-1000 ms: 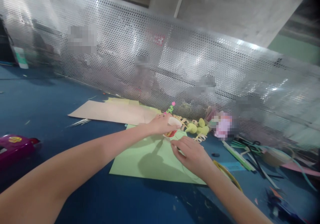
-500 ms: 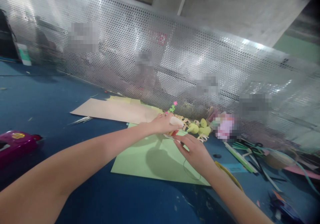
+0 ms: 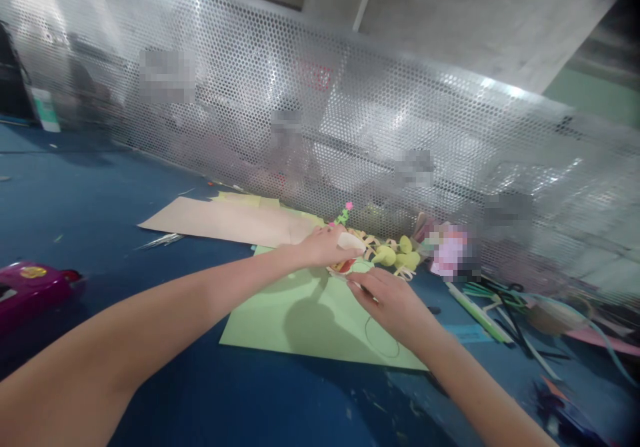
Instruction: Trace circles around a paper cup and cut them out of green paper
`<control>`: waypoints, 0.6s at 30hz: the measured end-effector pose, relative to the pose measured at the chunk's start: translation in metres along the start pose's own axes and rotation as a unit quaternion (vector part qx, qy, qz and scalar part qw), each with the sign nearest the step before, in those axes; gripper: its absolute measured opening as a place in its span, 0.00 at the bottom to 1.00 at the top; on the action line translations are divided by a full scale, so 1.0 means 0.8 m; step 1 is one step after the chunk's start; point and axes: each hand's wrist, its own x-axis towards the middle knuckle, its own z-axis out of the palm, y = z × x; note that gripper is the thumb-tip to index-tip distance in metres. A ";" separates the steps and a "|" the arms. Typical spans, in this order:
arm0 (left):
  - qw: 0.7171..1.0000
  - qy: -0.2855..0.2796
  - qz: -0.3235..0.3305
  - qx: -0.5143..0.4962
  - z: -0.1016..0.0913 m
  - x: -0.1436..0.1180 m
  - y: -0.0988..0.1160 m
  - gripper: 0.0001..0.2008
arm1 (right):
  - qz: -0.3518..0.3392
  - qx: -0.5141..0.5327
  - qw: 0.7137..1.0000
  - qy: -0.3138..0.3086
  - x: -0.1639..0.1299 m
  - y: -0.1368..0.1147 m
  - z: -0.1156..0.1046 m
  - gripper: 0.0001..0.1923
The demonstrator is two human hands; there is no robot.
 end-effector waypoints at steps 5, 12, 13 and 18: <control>1.000 0.005 -0.003 -0.006 0.002 0.001 -0.001 0.39 | 0.065 0.038 0.997 -0.030 -0.004 0.010 -0.008 0.13; 1.000 0.002 -0.001 -0.014 0.001 -0.001 -0.002 0.41 | 0.163 0.101 0.981 -0.041 -0.008 0.030 -0.017 0.11; 1.000 0.002 0.000 -0.015 0.002 0.000 -0.003 0.41 | 0.178 0.108 0.977 -0.040 -0.009 0.033 -0.019 0.11; 1.000 -0.003 0.002 -0.013 0.002 0.000 -0.005 0.40 | 0.312 0.151 0.937 -0.044 -0.017 0.050 -0.024 0.14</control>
